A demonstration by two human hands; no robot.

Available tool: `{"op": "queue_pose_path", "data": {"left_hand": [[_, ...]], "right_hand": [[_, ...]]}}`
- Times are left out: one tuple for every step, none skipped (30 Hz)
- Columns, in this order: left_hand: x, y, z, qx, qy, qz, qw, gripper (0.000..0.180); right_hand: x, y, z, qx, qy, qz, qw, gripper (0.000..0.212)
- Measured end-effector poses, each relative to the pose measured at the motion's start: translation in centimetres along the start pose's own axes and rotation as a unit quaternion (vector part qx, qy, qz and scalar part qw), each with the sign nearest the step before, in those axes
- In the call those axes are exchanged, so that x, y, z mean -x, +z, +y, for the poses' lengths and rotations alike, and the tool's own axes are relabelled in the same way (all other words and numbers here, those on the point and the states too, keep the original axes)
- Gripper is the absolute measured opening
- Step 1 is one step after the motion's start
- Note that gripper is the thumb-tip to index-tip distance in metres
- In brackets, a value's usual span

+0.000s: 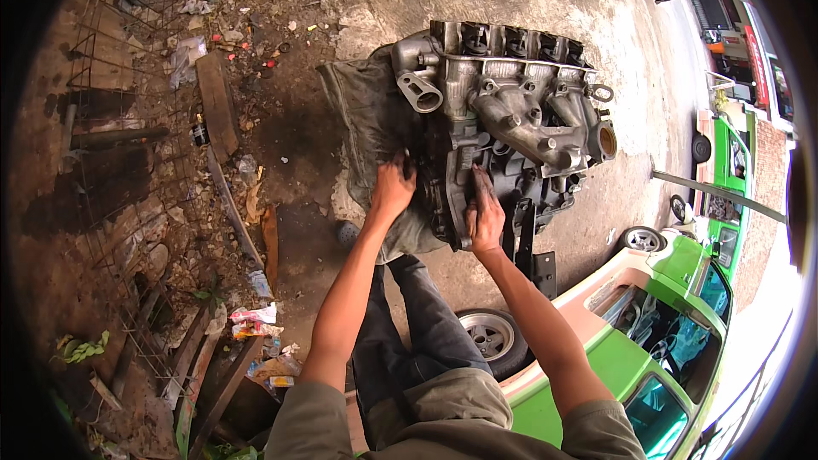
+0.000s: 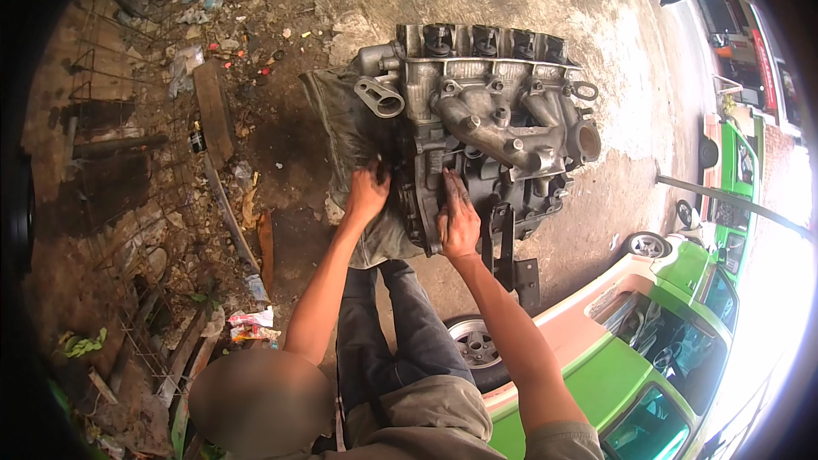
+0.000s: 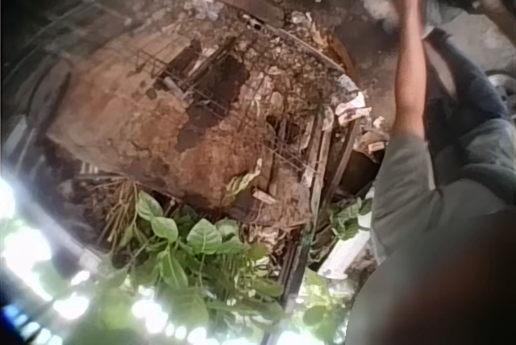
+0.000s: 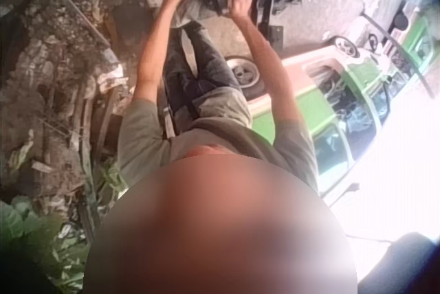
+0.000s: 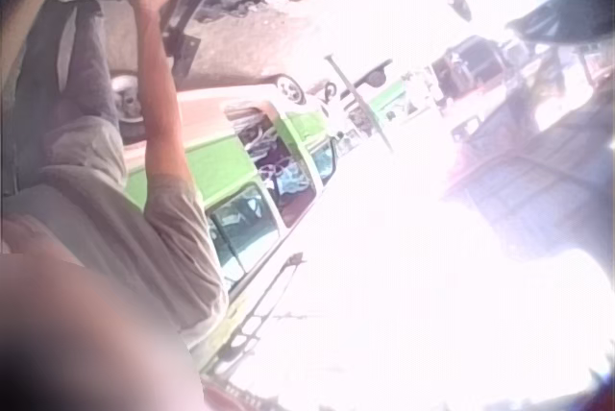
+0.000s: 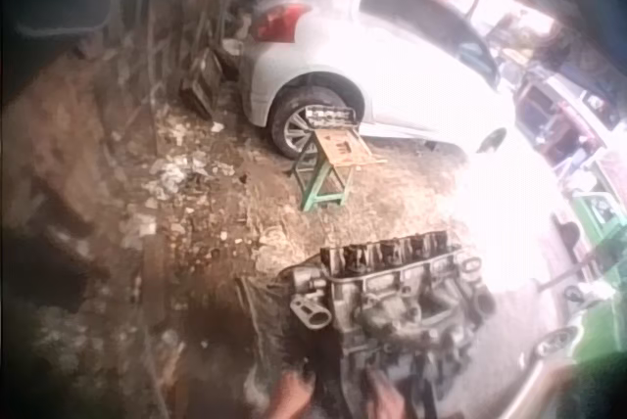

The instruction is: The person scrubs a car engine block resting on a cloth with a small brush, repeatedly working over the same areas. The person holds the engine with one hand while scrubbing with the other.

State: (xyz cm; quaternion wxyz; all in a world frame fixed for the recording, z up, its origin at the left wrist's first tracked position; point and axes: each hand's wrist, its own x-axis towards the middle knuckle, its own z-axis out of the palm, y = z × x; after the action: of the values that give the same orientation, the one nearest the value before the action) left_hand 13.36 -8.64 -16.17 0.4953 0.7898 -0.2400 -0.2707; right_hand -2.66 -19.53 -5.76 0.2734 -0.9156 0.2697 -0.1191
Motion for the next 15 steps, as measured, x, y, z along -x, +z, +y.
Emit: {"op": "queue_pose_path", "data": {"left_hand": [[1.6,0.1,0.2,-0.008,0.014,0.006,1.000,0.024],[3.2,0.3,0.2,-0.008,0.046,0.025,0.999,0.025],[5.0,0.5,0.1,-0.010,0.030,0.012,0.999,0.029],[6.5,0.8,-0.3,-0.029,0.030,0.000,0.999,0.031],[7.9,1.0,-0.7,-0.044,0.019,-0.017,0.999,0.032],[8.9,1.4,-1.3,-0.059,0.009,-0.032,0.998,0.034],[9.4,1.8,-2.0,-0.073,-0.035,-0.069,0.994,0.038],[9.6,2.4,-2.7,-0.075,-0.005,-0.033,0.997,0.035],[9.6,2.9,-3.2,-0.076,0.024,0.003,0.997,0.033],[9.6,3.4,-3.7,-0.079,0.020,0.016,0.997,0.031],[9.4,3.6,-4.0,-0.054,0.073,0.061,0.994,0.027],[9.0,3.7,-4.2,-0.033,0.092,0.080,0.992,0.023],[8.8,3.6,-4.3,-0.012,0.103,0.099,0.990,0.020],[8.5,3.4,-4.1,0.003,0.101,0.126,0.987,0.016],[8.2,3.1,-3.9,0.017,0.092,0.153,0.984,0.014]], "right_hand": [[0.0,0.0,0.0,0.002,0.003,0.000,1.000,0.071],[0.0,0.0,0.0,0.001,0.003,-0.001,1.000,0.071],[-0.1,-0.1,0.0,0.000,0.001,-0.001,1.000,0.071],[-0.1,0.0,0.0,-0.001,0.000,-0.001,1.000,0.071],[0.0,0.1,-0.2,-0.002,0.001,0.007,1.000,0.069],[-0.1,0.1,-0.3,-0.002,0.002,0.015,1.000,0.066],[-0.1,0.2,-0.3,-0.002,0.003,0.023,1.000,0.064],[0.0,0.2,-0.4,0.001,0.000,0.025,1.000,0.065],[0.0,0.2,-0.4,0.004,-0.003,0.026,1.000,0.065],[-0.1,0.2,-0.3,0.008,-0.007,0.028,1.000,0.066],[-0.1,0.1,-0.2,0.000,0.002,0.014,1.000,0.067],[0.0,0.0,-0.1,-0.009,0.013,-0.001,1.000,0.068],[0.1,0.0,0.0,-0.020,0.025,-0.014,0.999,0.070],[0.1,0.0,0.0,-0.013,0.017,-0.013,1.000,0.070],[0.1,0.1,0.1,-0.009,0.010,-0.010,1.000,0.069]]}}
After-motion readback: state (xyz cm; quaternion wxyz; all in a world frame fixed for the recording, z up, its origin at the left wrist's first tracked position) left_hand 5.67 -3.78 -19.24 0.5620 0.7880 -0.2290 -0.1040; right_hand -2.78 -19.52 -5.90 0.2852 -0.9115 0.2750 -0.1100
